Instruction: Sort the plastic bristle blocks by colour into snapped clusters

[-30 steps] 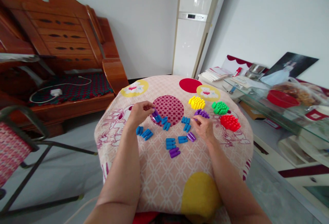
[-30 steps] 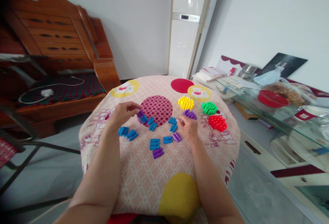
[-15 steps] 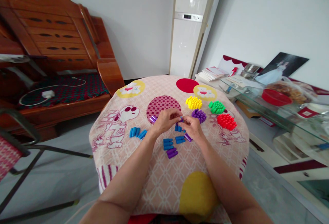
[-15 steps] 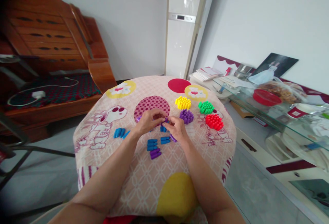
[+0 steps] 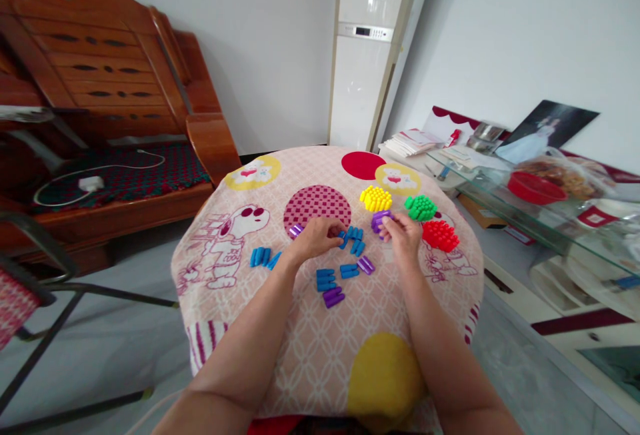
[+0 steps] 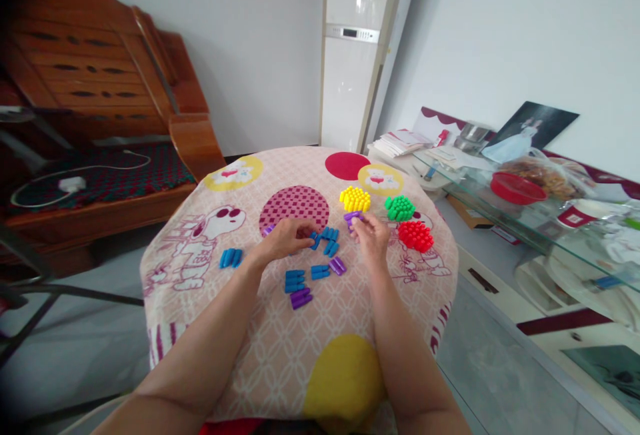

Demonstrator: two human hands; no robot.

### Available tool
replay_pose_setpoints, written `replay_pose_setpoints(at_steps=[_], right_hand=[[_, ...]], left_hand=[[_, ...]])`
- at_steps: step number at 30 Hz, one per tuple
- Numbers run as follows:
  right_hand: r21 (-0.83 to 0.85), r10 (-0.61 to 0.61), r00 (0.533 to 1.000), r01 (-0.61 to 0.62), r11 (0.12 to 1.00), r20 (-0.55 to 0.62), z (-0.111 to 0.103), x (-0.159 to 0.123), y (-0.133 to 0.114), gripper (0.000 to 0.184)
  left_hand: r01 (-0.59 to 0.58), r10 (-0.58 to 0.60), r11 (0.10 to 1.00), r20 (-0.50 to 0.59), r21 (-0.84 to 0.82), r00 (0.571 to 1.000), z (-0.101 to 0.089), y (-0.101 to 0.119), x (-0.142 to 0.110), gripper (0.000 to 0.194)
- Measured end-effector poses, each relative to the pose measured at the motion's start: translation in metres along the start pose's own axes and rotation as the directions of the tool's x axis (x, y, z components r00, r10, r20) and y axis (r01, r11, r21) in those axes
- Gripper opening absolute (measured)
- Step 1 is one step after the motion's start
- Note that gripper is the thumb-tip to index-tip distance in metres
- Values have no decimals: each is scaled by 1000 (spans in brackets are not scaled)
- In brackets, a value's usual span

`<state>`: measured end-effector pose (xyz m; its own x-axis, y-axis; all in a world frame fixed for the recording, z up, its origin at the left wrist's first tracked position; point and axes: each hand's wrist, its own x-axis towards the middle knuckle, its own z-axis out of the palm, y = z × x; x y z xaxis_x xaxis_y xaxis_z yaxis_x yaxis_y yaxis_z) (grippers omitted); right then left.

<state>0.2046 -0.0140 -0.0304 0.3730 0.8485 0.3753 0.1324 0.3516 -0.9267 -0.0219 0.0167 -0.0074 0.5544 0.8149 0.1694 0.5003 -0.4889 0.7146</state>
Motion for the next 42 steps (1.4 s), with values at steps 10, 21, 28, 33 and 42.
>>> replay_pose_setpoints(at_steps=[10,21,28,33,42], right_hand=[[-142,-63,994,50,989,-84,-17,11,6,33],[-792,-141,954,299,532,265,-16,7,12,16],[-871,-126,954,301,387,274,-12,5,13,16],[-834,-221,956,279,477,193,-11,3,15,23],[-706,-318,948,234,669,13,-20,7,10,32]], left_hand=[[106,-83,981,-145,162,986,-3,-8,2,30],[144,-104,978,-252,150,962,-7,-19,2,29],[308,-210,936,-437,167,874,-23,-33,-4,36],[437,-312,864,-417,250,854,-37,-43,-14,29],[381,-353,880,-148,284,924,-46,-44,-21,16]])
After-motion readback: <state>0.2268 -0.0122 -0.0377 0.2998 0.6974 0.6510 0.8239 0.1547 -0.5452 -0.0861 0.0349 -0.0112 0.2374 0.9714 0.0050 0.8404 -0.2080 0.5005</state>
